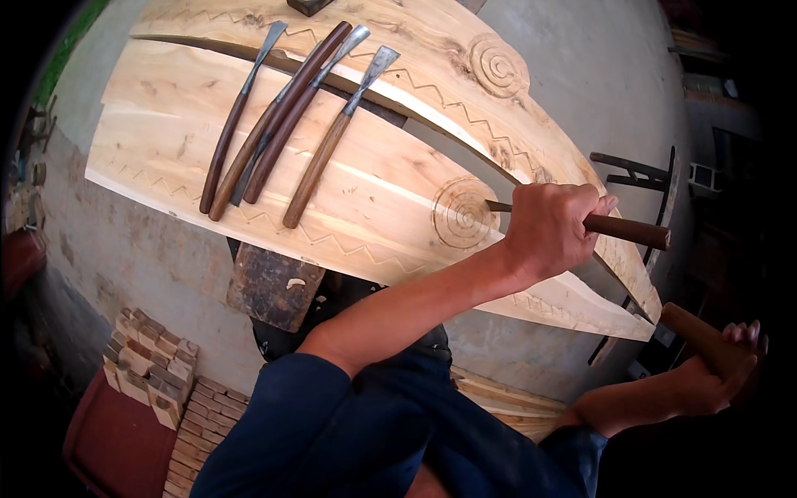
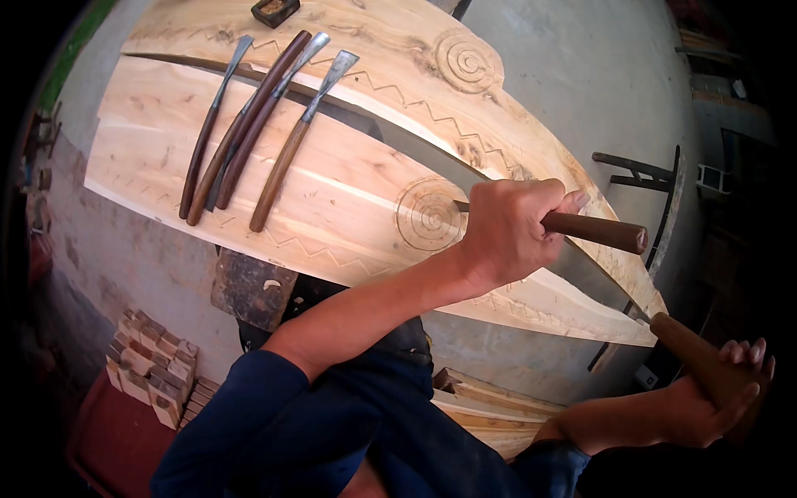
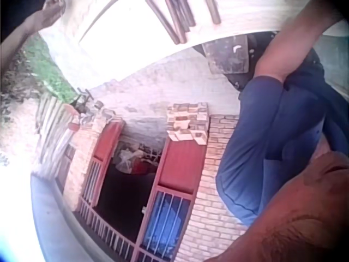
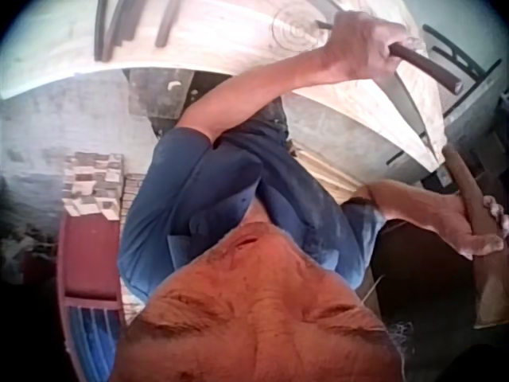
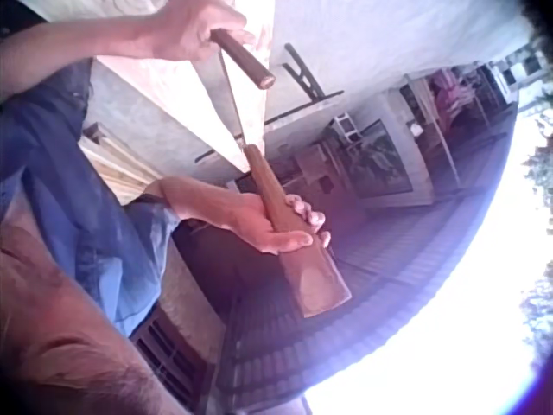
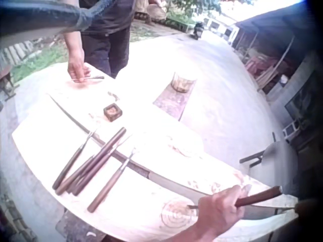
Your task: The person carves decorative patterns into a long wooden board using a chisel and a wooden mallet, striking the chisel to remove wood chips.
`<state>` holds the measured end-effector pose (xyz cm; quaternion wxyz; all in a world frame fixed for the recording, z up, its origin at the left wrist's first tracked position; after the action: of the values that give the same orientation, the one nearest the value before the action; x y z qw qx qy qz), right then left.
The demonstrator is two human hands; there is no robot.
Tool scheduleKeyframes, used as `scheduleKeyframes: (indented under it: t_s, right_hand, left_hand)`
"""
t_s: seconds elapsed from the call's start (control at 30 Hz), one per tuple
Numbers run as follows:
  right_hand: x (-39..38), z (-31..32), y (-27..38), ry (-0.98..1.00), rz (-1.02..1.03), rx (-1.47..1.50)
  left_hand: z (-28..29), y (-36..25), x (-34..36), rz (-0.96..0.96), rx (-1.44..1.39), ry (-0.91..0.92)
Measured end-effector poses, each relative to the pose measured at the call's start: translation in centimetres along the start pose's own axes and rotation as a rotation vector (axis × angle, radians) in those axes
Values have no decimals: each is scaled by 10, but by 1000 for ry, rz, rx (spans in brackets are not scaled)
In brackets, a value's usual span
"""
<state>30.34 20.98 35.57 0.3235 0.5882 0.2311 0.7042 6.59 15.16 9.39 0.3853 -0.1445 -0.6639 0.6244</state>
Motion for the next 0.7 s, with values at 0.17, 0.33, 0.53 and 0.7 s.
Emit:
scheduleKeyframes:
  t_s: [0.17,0.33,0.53,0.7]
  right_hand:
    - [-47,-50,-22,278,69,-323]
    - [-38,-49,-20,155,154,-846]
    - [-63,-86,-23,452,10,-491]
    - [-34,-32,-17,6,-18,-622]
  left_hand:
    - [-1,-2,-1,7,-38,20]
    - [5,0,0,-11,2,-1]
    - [0,-3,-4,-13,6,31]
    - [1,-2,-6,-13,45,38]
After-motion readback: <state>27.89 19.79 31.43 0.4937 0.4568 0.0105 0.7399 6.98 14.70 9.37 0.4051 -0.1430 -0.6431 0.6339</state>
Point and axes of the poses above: each hand's wrist, its own x-axis towards the middle knuckle, its own z-axis out of the back of the hand, y = z × x, the point moved 8 cm from there along x, towards the middle knuckle, and after that the axes turned 10 degrees about x, right-handed, at the moved point
